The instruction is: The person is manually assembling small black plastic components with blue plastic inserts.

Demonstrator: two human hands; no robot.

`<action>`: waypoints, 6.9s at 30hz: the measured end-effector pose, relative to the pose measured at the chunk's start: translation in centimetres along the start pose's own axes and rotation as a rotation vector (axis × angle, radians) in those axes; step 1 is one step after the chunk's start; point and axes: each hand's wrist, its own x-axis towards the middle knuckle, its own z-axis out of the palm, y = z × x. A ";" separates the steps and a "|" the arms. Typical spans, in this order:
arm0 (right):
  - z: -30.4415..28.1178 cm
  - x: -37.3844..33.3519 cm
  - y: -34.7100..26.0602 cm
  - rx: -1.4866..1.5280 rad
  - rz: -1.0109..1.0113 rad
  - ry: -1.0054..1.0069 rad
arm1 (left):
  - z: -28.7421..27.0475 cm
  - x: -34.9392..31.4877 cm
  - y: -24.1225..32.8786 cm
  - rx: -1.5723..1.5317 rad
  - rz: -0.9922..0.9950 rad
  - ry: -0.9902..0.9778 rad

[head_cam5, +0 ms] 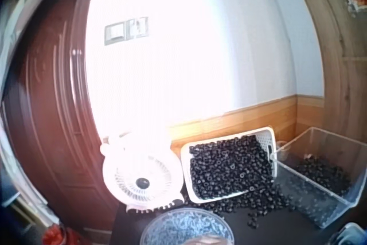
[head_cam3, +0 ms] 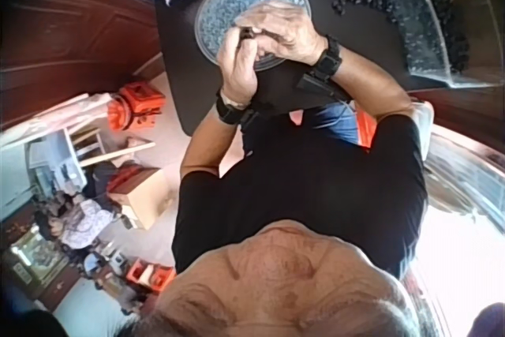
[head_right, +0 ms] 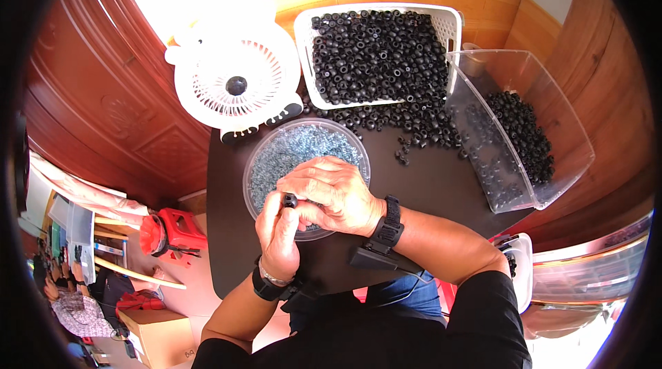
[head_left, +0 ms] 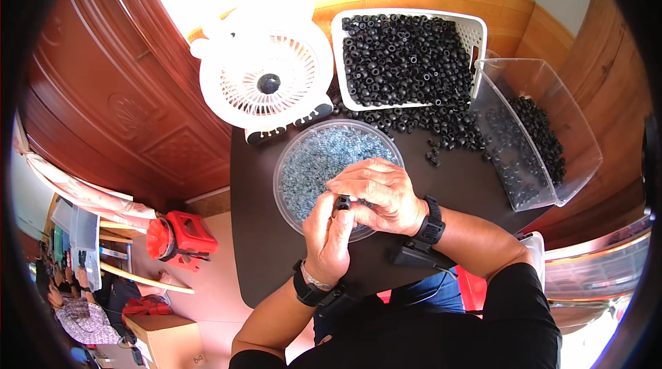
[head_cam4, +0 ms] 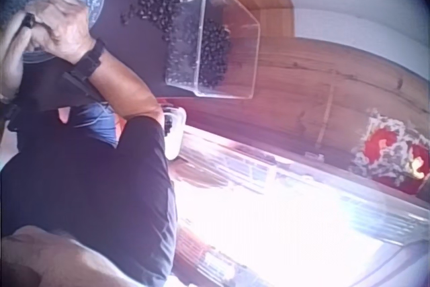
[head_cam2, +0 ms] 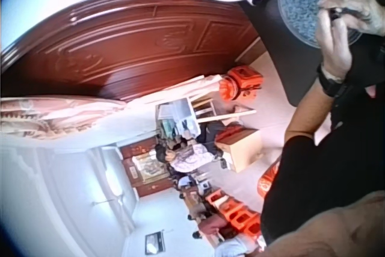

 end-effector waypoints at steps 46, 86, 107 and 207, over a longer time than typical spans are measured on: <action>-0.4 0.6 0.5 -0.262 0.028 -0.250 | -2.3 1.9 -0.1 -0.508 -0.547 -0.294; -0.5 0.9 -1.5 -0.064 0.331 -0.253 | -0.9 0.5 -0.2 -0.160 -0.249 -0.053; 0.5 0.4 -1.5 -0.338 0.240 -0.377 | -0.2 0.6 -1.5 -0.280 -0.368 0.041; -0.4 0.3 -1.7 -0.347 0.143 -0.268 | -0.8 0.5 -0.8 -0.075 -0.340 0.041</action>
